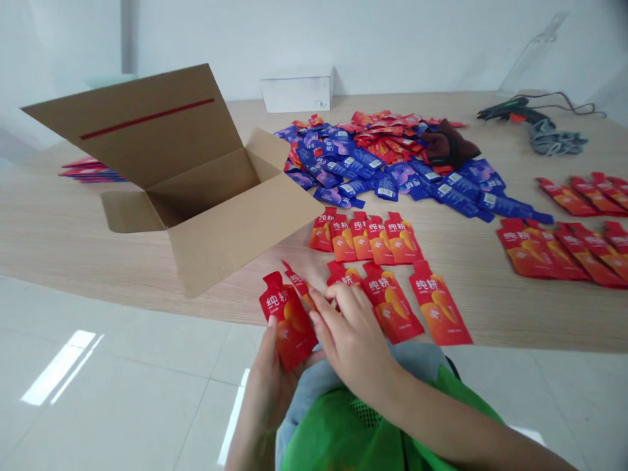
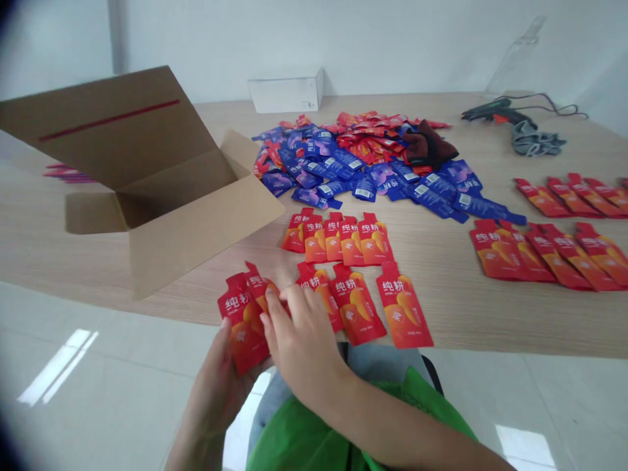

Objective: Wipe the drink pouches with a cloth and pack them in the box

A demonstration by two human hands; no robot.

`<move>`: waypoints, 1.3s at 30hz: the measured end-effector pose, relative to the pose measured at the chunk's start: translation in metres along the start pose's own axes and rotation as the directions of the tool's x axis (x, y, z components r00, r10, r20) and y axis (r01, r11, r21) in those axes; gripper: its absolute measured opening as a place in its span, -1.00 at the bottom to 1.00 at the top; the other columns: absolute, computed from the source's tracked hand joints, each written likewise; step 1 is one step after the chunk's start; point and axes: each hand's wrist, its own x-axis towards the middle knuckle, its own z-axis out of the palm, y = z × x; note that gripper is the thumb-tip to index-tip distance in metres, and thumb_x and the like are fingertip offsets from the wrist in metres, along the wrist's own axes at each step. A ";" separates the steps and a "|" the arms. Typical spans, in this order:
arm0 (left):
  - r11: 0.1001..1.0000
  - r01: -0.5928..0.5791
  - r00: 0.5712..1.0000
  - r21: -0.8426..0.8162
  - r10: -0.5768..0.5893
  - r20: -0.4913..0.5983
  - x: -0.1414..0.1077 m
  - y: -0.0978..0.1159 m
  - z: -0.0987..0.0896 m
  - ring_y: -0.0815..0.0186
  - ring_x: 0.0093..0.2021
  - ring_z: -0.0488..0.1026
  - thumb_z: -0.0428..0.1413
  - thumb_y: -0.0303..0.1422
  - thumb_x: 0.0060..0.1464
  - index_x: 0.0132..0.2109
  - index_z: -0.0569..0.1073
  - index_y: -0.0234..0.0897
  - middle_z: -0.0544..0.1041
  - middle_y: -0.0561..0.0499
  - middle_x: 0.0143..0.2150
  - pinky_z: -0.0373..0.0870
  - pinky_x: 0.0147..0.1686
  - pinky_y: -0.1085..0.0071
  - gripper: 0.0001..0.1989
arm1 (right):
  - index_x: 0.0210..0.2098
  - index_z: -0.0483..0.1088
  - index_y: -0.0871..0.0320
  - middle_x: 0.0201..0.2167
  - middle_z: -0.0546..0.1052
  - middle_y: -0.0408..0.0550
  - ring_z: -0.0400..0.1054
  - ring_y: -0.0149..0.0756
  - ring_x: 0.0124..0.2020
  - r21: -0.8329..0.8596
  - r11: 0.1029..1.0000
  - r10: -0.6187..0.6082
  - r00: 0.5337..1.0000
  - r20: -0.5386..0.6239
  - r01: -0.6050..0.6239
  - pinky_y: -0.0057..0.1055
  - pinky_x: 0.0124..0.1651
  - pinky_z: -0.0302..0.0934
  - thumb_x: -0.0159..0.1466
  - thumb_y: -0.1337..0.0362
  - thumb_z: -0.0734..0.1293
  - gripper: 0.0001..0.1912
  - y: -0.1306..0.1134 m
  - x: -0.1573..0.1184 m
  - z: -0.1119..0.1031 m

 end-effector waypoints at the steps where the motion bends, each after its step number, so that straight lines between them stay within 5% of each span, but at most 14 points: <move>1: 0.999 -0.017 1.000 -0.039 0.016 -0.003 0.002 -0.002 0.004 0.07 0.06 0.54 0.10 -0.05 0.21 0.08 0.50 -0.29 0.62 -0.16 0.00 0.58 -0.08 0.23 -0.54 | 0.09 0.42 0.33 -0.23 0.44 0.11 0.28 -0.14 -0.20 0.004 1.000 -0.023 0.999 0.046 0.023 -0.18 -0.15 0.28 0.43 0.32 0.17 -0.66 -0.005 -0.001 0.002; 4: 0.995 -0.089 0.992 -0.049 0.085 -0.092 0.005 -0.006 0.013 0.13 0.01 0.57 0.17 -0.09 0.17 0.01 0.52 -0.31 0.64 -0.11 -0.09 0.54 -0.03 0.31 -0.59 | 0.06 0.41 0.36 -0.18 0.42 0.12 0.28 -0.12 -0.13 0.109 0.993 -0.067 0.969 0.239 0.042 -0.17 -0.08 0.33 0.33 0.35 0.29 -0.66 -0.014 -0.003 0.004; 7: 0.997 -0.070 0.989 0.019 0.071 -0.130 0.004 -0.003 0.014 0.22 -0.27 0.62 0.32 -0.25 0.02 -0.13 0.54 -0.35 0.63 -0.04 -0.31 0.59 -0.25 0.41 -0.68 | 0.02 0.39 0.30 -0.07 0.39 0.08 0.28 -0.19 -0.02 0.317 0.948 -0.098 0.910 0.404 -0.039 -0.27 0.08 0.32 0.27 0.32 0.34 -0.66 -0.010 0.001 -0.008; 10: 0.999 -0.029 0.996 0.025 0.031 -0.082 0.001 0.003 0.010 0.25 -0.41 0.60 0.36 -0.40 -0.10 -0.23 0.53 -0.37 0.62 -0.02 -0.39 0.60 -0.42 0.44 -0.74 | -0.04 0.43 0.24 -0.09 0.41 0.03 0.31 -0.28 -0.04 0.398 0.917 -0.171 0.893 0.416 -0.010 -0.35 0.05 0.33 0.35 0.34 0.24 -0.77 0.003 0.005 -0.025; 15: 0.999 -0.011 0.992 0.042 0.016 -0.123 -0.002 0.006 0.003 0.27 -0.45 0.60 0.24 -0.58 -0.03 0.01 0.49 -0.35 0.65 -0.05 -0.31 0.63 -0.50 0.43 -0.60 | 0.07 0.43 0.17 0.07 0.41 0.09 0.28 -0.12 0.09 0.147 0.987 -0.092 0.964 0.249 0.056 -0.11 0.14 0.29 0.33 0.38 0.23 -0.67 0.029 -0.007 -0.040; 19: 0.999 0.002 0.996 0.053 0.003 -0.086 -0.005 0.005 0.002 0.28 -0.47 0.60 0.25 -0.63 -0.09 0.11 0.45 -0.37 0.66 -0.09 -0.27 0.62 -0.50 0.49 -0.44 | 0.17 0.36 0.34 0.23 0.31 0.32 0.21 0.14 0.22 -0.110 0.992 -0.013 0.928 0.371 0.058 0.07 0.19 0.29 0.22 0.41 0.34 -0.49 0.042 -0.026 -0.033; 23: 0.995 -0.053 0.991 0.086 0.063 -0.118 -0.004 0.004 0.006 0.14 -0.24 0.65 0.26 -0.66 -0.17 0.11 0.45 -0.28 0.64 -0.09 -0.07 0.66 -0.43 0.40 -0.37 | 0.20 0.35 0.40 0.24 0.32 0.37 0.25 0.14 0.22 -0.172 0.977 -0.049 0.916 0.398 0.127 0.06 0.18 0.32 0.15 0.60 0.26 -0.41 0.049 -0.037 -0.021; 27: 0.992 -0.060 0.990 0.114 0.074 -0.122 -0.003 0.000 0.009 0.21 -0.34 0.62 0.27 -0.61 -0.18 -0.03 0.50 -0.34 0.64 -0.09 -0.14 0.60 -0.56 0.44 -0.52 | 0.16 0.38 0.41 0.23 0.35 0.37 0.24 0.12 0.25 -0.130 0.980 -0.100 0.934 0.342 0.153 0.07 0.19 0.33 0.16 0.63 0.21 -0.44 0.052 -0.046 -0.018; 31: 0.987 -0.118 0.990 0.106 0.124 -0.060 -0.003 -0.003 0.011 0.29 -0.45 0.54 0.32 -0.46 -0.13 -0.15 0.52 -0.39 0.61 -0.07 -0.27 0.43 -0.71 0.52 -0.67 | 0.19 0.35 0.40 0.20 0.41 0.29 0.24 -0.02 0.28 -0.033 0.987 -0.150 0.975 0.161 0.158 -0.03 0.26 0.30 0.29 0.56 0.17 -0.51 0.053 -0.051 -0.022; 36: 0.981 -0.131 0.987 0.146 0.143 -0.076 -0.002 -0.009 0.013 0.18 -0.35 0.59 0.26 -0.06 0.06 -0.05 0.49 -0.38 0.61 -0.16 -0.17 0.48 -0.67 0.44 -0.52 | 0.26 0.27 0.30 0.17 0.46 0.18 0.26 -0.25 0.27 0.117 0.982 -0.135 0.986 -0.101 0.146 -0.23 0.27 0.30 0.35 0.58 0.15 -0.50 0.038 -0.036 -0.028; 39: 0.990 -0.100 0.993 0.100 0.105 -0.046 -0.001 -0.014 0.015 0.11 -0.22 0.62 0.19 0.07 0.07 0.04 0.47 -0.34 0.63 -0.19 -0.15 0.55 -0.51 0.42 -0.40 | 0.23 0.30 0.29 0.14 0.45 0.21 0.27 -0.21 0.24 0.220 0.962 -0.132 0.982 -0.137 0.160 -0.21 0.25 0.31 0.36 0.55 0.19 -0.54 0.018 -0.028 -0.022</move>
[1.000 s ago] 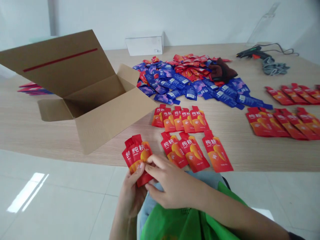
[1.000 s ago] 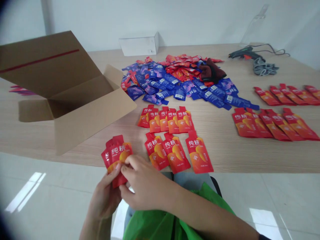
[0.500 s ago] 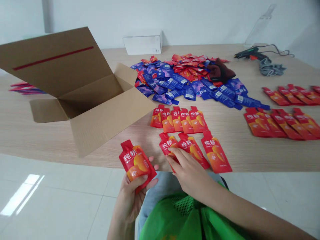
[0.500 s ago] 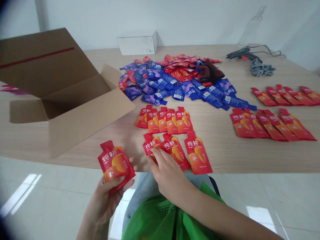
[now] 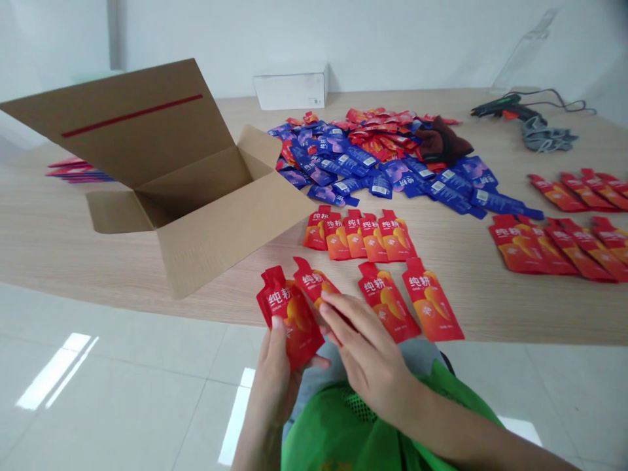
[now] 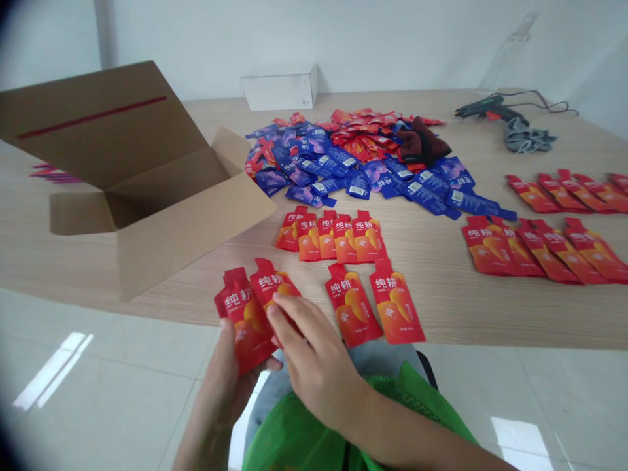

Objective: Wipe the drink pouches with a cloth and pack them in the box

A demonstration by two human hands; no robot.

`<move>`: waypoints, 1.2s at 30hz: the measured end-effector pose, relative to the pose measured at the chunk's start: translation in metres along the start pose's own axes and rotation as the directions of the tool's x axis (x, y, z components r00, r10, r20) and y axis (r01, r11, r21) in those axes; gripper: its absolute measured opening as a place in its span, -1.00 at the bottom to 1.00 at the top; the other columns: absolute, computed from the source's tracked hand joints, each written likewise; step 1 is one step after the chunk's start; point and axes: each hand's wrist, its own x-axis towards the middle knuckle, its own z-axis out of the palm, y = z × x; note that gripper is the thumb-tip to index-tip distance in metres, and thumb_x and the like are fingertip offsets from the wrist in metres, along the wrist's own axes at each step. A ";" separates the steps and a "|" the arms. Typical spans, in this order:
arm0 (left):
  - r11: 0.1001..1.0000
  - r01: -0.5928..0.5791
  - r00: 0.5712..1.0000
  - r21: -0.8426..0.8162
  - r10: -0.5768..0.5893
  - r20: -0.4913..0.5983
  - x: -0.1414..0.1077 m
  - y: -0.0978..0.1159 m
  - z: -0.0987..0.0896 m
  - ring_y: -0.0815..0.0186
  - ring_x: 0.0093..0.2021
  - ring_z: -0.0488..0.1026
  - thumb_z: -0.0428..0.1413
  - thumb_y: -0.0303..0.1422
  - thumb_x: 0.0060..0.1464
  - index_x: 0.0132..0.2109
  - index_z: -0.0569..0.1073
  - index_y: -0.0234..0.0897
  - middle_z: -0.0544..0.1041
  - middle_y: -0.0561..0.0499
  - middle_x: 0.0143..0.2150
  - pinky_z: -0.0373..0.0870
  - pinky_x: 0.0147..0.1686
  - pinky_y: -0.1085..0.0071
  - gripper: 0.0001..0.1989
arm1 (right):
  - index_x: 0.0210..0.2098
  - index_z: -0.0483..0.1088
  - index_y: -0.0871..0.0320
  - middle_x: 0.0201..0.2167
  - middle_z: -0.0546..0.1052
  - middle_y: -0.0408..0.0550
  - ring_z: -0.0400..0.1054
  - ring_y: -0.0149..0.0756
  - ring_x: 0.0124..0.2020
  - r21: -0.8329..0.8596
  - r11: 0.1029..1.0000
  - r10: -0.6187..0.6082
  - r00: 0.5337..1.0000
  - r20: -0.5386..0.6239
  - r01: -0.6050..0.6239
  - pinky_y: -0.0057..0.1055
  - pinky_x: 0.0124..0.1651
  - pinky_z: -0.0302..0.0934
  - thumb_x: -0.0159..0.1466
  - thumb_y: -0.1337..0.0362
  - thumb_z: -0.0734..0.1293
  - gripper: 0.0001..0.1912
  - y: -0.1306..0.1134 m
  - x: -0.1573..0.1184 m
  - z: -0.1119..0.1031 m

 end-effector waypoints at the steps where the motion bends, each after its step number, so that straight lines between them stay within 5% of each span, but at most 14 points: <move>1: 0.999 0.021 1.000 -0.032 -0.021 0.014 0.000 -0.002 0.001 0.09 -0.15 0.61 0.18 0.11 0.06 0.04 0.48 -0.33 0.63 -0.19 -0.14 0.58 -0.41 0.40 -0.37 | 0.19 0.34 0.30 0.12 0.46 0.22 0.29 -0.19 0.22 0.023 1.000 -0.007 1.000 0.001 0.007 -0.20 0.23 0.33 0.36 0.53 0.20 -0.58 -0.006 0.001 0.006; 5: 0.991 0.062 0.998 -0.115 -0.060 0.021 0.000 -0.003 0.004 0.10 -0.07 0.60 0.26 0.11 -0.03 -0.06 0.52 -0.30 0.63 -0.15 -0.12 0.58 -0.18 0.39 -0.41 | 0.07 0.42 0.29 0.08 0.46 0.23 0.31 -0.14 0.16 0.108 0.993 0.031 0.994 0.100 -0.042 -0.15 0.19 0.34 0.37 0.44 0.21 -0.68 -0.024 0.003 0.024; 9: 0.996 0.046 0.999 -0.077 -0.045 0.010 0.002 0.004 0.000 0.34 -0.42 0.59 0.41 -0.17 -0.12 -0.15 0.51 -0.30 0.63 0.01 -0.33 0.55 -0.45 0.57 -0.56 | 0.21 0.29 0.39 0.21 0.38 0.25 0.22 -0.14 0.28 0.292 0.941 0.088 0.959 0.271 -0.169 -0.20 0.34 0.19 0.27 0.32 0.30 -0.47 -0.024 0.014 0.009; 11: 0.998 0.044 0.999 -0.042 -0.044 0.014 0.004 0.009 -0.004 0.40 -0.56 0.53 0.44 -0.29 -0.16 -0.20 0.50 -0.33 0.61 0.04 -0.42 0.53 -0.56 0.59 -0.61 | 0.23 0.26 0.32 0.21 0.41 0.15 0.25 -0.25 0.28 0.331 0.928 0.079 0.961 0.266 -0.168 -0.30 0.33 0.20 0.29 0.36 0.27 -0.48 -0.016 0.018 -0.009; 13: 0.997 0.072 0.997 -0.007 -0.072 0.010 0.007 0.014 -0.006 0.37 -0.58 0.53 0.41 -0.42 -0.16 -0.19 0.51 -0.37 0.62 0.00 -0.42 0.55 -0.60 0.56 -0.64 | 0.19 0.31 0.17 0.19 0.44 0.05 0.28 -0.29 0.25 0.234 0.960 0.105 0.971 0.214 -0.155 -0.26 0.31 0.23 0.32 0.44 0.21 -0.55 -0.003 0.015 -0.030; 15: 0.995 0.103 0.995 0.000 -0.103 -0.014 0.009 0.017 -0.005 0.29 -0.51 0.59 0.35 -0.50 -0.11 -0.12 0.51 -0.41 0.66 -0.08 -0.33 0.59 -0.59 0.51 -0.65 | 0.15 0.36 0.10 0.20 0.40 0.07 0.27 -0.13 0.26 -0.022 0.988 0.153 0.968 0.197 -0.152 -0.03 0.27 0.26 0.31 0.45 0.22 -0.56 0.013 0.001 -0.047; 18: 0.995 0.096 0.993 -0.014 -0.096 -0.064 0.011 0.017 -0.001 0.22 -0.41 0.64 0.26 -0.56 -0.06 -0.04 0.50 -0.40 0.66 -0.16 -0.11 0.60 -0.60 0.47 -0.64 | 0.17 0.37 0.20 0.24 0.34 0.29 0.27 0.24 0.22 -0.386 0.919 0.200 0.934 0.295 -0.075 0.25 0.09 0.35 0.23 0.41 0.30 -0.51 0.034 -0.031 -0.056; 20: 0.997 0.080 0.994 -0.003 -0.080 -0.074 0.011 0.014 0.003 0.22 -0.42 0.64 0.24 -0.58 -0.06 -0.04 0.50 -0.41 0.65 -0.18 -0.08 0.57 -0.65 0.49 -0.64 | 0.14 0.40 0.30 0.21 0.36 0.37 0.32 0.28 0.17 -0.463 0.886 0.161 0.925 0.344 0.018 0.23 0.03 0.40 0.21 0.47 0.29 -0.51 0.043 -0.049 -0.055; 24: 0.992 0.112 0.994 0.057 -0.112 0.004 0.009 0.002 0.011 0.20 -0.44 0.62 0.30 -0.51 -0.04 -0.06 0.51 -0.48 0.66 -0.19 -0.28 0.53 -0.68 0.50 -0.65 | 0.12 0.41 0.29 0.16 0.45 0.22 0.35 -0.02 0.19 -0.354 0.930 0.025 0.944 0.330 0.099 -0.07 0.16 0.40 0.26 0.61 0.19 -0.53 0.043 -0.054 -0.055; 27: 0.990 0.121 0.988 0.078 -0.128 0.083 0.006 -0.007 0.019 0.17 -0.41 0.62 0.33 -0.27 0.02 -0.04 0.50 -0.48 0.65 -0.18 -0.34 0.53 -0.64 0.48 -0.57 | 0.25 0.27 0.28 0.20 0.41 0.17 0.26 -0.18 0.27 -0.218 0.976 0.017 0.993 0.114 0.008 -0.20 0.29 0.28 0.29 0.65 0.18 -0.44 0.033 -0.037 -0.057; 30: 0.998 0.052 0.992 0.044 -0.056 0.109 0.004 -0.015 0.029 0.15 -0.30 0.64 0.30 -0.05 0.02 -0.01 0.49 -0.38 0.65 -0.19 -0.21 0.56 -0.53 0.46 -0.47 | 0.33 0.19 0.20 0.24 0.35 0.16 0.19 -0.16 0.31 -0.117 0.990 0.067 0.995 -0.067 -0.075 -0.13 0.33 0.21 0.31 0.63 0.19 -0.38 0.019 -0.019 -0.048; 36: 0.999 -0.018 0.994 -0.043 0.022 0.105 0.001 -0.020 0.041 0.03 0.05 0.55 0.32 -0.02 -0.02 0.00 0.50 -0.31 0.63 -0.16 -0.07 0.52 0.02 0.24 -0.45 | 0.40 -0.01 0.35 0.23 0.32 0.29 0.14 -0.08 0.33 0.053 0.994 0.090 0.988 0.124 -0.097 -0.08 0.31 0.22 0.29 0.54 0.16 -0.31 -0.001 -0.011 -0.006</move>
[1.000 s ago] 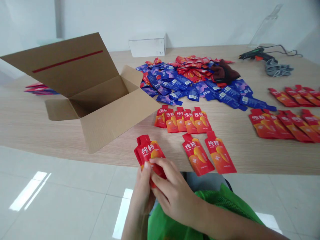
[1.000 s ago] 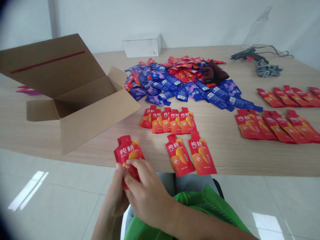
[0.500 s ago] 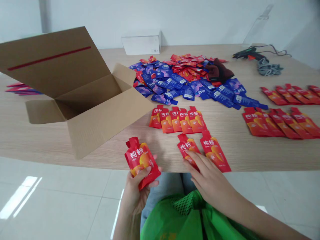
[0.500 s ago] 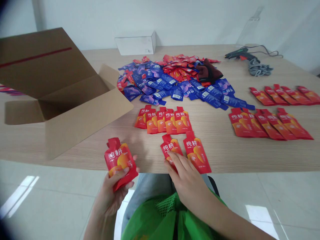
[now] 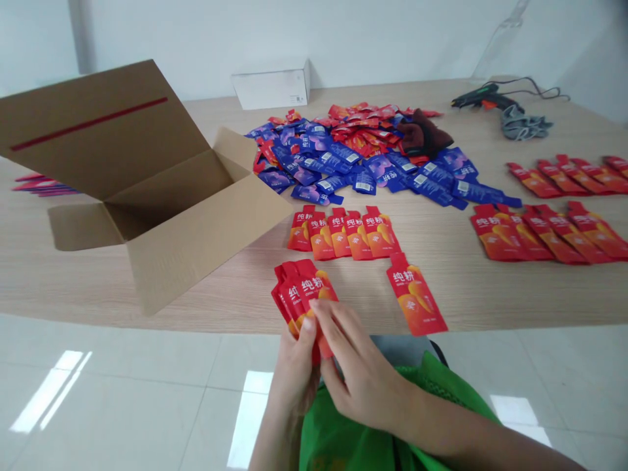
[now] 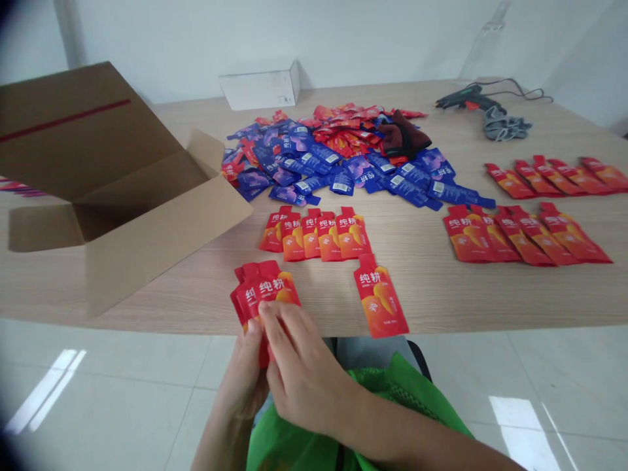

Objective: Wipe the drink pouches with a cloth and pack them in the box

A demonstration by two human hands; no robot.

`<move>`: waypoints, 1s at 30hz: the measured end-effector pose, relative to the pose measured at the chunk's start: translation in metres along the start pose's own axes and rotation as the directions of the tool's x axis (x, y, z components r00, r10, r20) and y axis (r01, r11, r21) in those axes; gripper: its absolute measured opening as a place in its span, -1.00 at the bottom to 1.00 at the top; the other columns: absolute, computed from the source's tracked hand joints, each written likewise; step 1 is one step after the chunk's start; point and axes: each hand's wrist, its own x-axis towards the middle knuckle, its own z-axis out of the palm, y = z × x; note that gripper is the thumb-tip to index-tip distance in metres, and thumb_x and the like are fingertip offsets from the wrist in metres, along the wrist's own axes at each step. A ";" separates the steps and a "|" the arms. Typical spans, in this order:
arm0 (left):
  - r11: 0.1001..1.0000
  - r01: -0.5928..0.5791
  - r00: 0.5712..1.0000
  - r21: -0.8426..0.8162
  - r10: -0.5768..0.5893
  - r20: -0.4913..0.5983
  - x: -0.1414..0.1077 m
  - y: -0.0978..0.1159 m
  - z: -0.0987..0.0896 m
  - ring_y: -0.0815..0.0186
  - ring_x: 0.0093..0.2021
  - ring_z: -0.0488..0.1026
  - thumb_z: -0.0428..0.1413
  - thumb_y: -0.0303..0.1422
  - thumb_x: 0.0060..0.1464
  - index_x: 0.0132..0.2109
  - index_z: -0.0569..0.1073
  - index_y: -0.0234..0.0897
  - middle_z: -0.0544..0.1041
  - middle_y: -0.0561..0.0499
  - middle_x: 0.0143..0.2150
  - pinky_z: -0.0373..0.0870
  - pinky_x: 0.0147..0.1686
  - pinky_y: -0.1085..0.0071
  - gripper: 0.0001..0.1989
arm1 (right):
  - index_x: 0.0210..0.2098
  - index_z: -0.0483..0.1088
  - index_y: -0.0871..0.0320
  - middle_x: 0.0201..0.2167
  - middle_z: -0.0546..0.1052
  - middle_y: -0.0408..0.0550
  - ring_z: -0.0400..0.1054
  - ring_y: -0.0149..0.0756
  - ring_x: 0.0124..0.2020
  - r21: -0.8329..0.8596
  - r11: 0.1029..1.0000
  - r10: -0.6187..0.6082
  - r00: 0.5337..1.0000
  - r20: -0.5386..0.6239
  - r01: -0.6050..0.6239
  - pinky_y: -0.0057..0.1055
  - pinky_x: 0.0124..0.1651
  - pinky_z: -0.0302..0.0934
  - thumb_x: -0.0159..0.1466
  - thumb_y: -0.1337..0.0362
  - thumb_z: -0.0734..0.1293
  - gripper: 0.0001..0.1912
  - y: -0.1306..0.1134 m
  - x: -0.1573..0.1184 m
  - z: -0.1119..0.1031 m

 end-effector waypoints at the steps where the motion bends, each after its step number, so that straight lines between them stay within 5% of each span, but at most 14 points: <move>1: 1.000 0.015 1.000 -0.011 -0.015 -0.001 0.000 0.000 -0.001 0.05 0.03 0.56 0.33 -0.04 -0.04 0.01 0.50 -0.31 0.63 -0.15 -0.08 0.52 0.02 0.25 -0.44 | 0.41 -0.06 0.34 0.25 0.31 0.28 0.11 -0.11 0.35 0.029 1.000 -0.007 1.000 0.005 0.007 -0.10 0.33 0.20 0.29 0.55 0.14 -0.29 -0.001 -0.001 0.004; 6: 0.988 0.135 0.991 -0.071 -0.133 0.033 0.004 -0.003 -0.016 0.32 -0.42 0.60 0.38 -0.18 -0.05 0.03 0.47 -0.30 0.60 0.03 -0.38 0.56 -0.43 0.53 -0.47 | 0.42 -0.09 0.26 0.33 0.25 0.17 0.07 -0.22 0.39 0.169 0.986 0.007 1.000 0.019 -0.010 -0.19 0.40 0.09 0.25 0.53 0.17 -0.23 -0.004 -0.002 0.004; 11: 0.981 0.185 0.983 -0.059 -0.184 0.023 0.006 0.002 -0.017 0.45 -0.65 0.45 0.36 -0.43 -0.11 -0.11 0.48 -0.35 0.55 0.09 -0.50 0.49 -0.65 0.60 -0.62 | 0.34 0.08 0.17 0.27 0.35 0.05 0.23 -0.28 0.29 0.224 0.972 0.065 0.998 0.022 -0.069 -0.31 0.32 0.21 0.21 0.51 0.20 -0.29 -0.002 0.000 -0.036; 15: 0.988 0.150 0.983 -0.038 -0.153 -0.100 0.007 0.010 -0.010 0.32 -0.48 0.58 0.30 -0.51 -0.11 -0.07 0.48 -0.38 0.63 -0.06 -0.24 0.57 -0.61 0.52 -0.61 | 0.17 0.32 0.09 0.23 0.34 0.10 0.24 -0.07 0.26 -0.200 0.966 0.153 0.986 -0.064 -0.163 -0.05 0.24 0.27 0.31 0.38 0.26 -0.57 0.028 -0.024 -0.074; 18: 0.991 0.131 0.980 -0.013 -0.131 -0.147 0.008 0.011 -0.007 0.27 -0.40 0.60 0.27 -0.52 -0.13 -0.07 0.48 -0.39 0.63 -0.09 -0.21 0.54 -0.63 0.52 -0.61 | 0.22 0.29 0.22 0.25 0.30 0.31 0.22 0.24 0.23 -0.542 0.812 0.260 0.965 0.007 -0.215 0.24 0.13 0.25 0.28 0.12 0.36 -0.43 0.061 -0.061 -0.084; 23: 0.994 0.096 0.994 0.053 -0.093 -0.052 0.003 0.006 0.000 0.38 -0.51 0.47 0.26 -0.43 -0.10 -0.10 0.51 -0.45 0.61 -0.10 -0.37 0.31 -0.72 0.62 -0.64 | 0.31 0.22 0.13 0.24 0.37 0.17 0.33 0.04 0.19 -0.578 0.808 0.194 0.978 0.081 -0.113 0.06 0.14 0.31 0.33 0.41 0.17 -0.45 0.081 -0.104 -0.094; 26: 0.991 0.095 0.995 0.089 -0.092 -0.032 -0.002 0.003 0.009 0.39 -0.54 0.42 0.26 -0.40 -0.09 -0.12 0.51 -0.46 0.60 -0.10 -0.41 0.27 -0.71 0.59 -0.65 | 0.38 0.13 0.01 0.17 0.47 0.06 0.42 -0.06 0.12 -0.478 0.849 0.197 0.974 -0.109 -0.225 -0.08 0.10 0.38 0.35 0.42 0.19 -0.38 0.065 -0.098 -0.105; 30: 0.990 0.068 0.998 0.126 -0.070 0.007 -0.008 -0.005 0.025 0.36 -0.53 0.42 0.31 -0.39 -0.14 -0.16 0.52 -0.42 0.57 -0.05 -0.43 0.32 -0.67 0.53 -0.66 | 0.31 0.24 -0.16 0.15 0.50 -0.05 0.46 -0.09 0.08 -0.237 0.905 0.201 0.846 -0.494 -0.354 -0.15 0.03 0.45 0.32 0.48 0.27 -0.37 0.036 -0.063 -0.090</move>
